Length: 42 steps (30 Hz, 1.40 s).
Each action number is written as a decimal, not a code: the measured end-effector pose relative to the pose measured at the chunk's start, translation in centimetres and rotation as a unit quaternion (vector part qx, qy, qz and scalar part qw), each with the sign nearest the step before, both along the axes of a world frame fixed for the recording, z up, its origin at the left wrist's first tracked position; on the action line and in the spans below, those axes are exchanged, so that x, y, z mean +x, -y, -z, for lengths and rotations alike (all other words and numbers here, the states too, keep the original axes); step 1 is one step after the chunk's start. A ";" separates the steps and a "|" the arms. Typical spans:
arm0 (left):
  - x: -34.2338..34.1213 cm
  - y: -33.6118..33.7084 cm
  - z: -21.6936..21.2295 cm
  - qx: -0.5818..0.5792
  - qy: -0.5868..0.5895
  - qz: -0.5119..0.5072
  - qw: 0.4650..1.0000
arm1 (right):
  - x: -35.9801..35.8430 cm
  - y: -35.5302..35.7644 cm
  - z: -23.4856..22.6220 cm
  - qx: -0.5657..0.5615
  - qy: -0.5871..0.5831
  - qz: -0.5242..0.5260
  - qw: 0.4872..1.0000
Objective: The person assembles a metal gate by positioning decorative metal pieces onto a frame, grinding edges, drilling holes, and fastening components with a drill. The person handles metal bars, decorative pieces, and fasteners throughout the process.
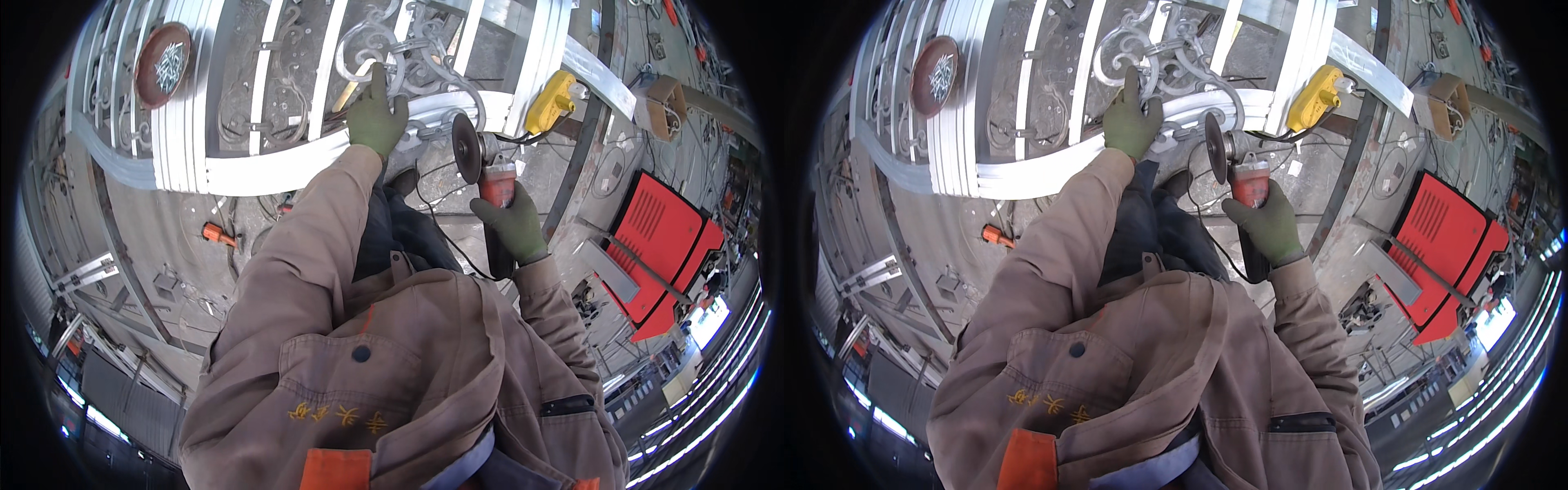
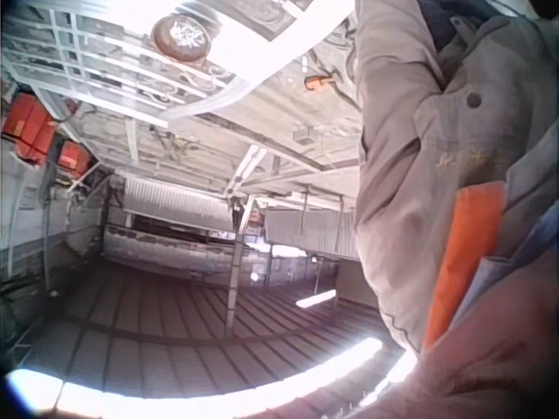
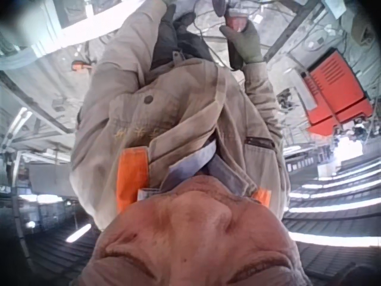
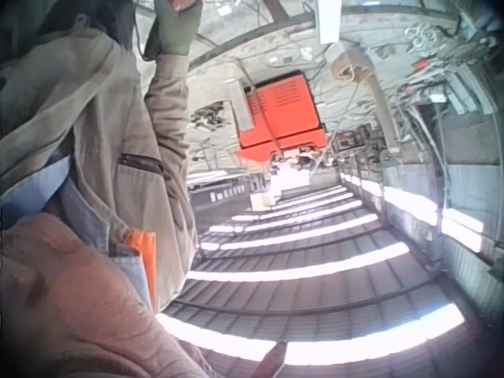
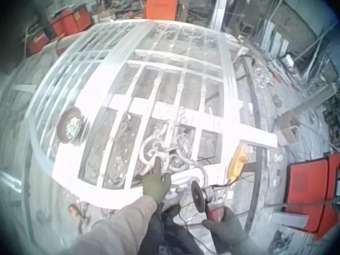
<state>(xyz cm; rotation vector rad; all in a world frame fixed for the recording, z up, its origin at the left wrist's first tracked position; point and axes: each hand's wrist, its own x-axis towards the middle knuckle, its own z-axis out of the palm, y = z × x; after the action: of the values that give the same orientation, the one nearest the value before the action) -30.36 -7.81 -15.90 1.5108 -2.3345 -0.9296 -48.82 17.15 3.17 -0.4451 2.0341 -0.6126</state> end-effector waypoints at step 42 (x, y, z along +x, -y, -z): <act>-0.4 -0.8 -0.7 -0.062 0.078 0.040 0.994 | 2.2 3.8 2.0 0.046 -0.030 -0.069 0.996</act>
<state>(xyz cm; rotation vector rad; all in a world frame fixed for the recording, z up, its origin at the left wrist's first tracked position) -30.72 -6.97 -15.21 1.4996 -2.5277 -0.6924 -46.65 13.40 1.19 -0.5505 2.0583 -0.4253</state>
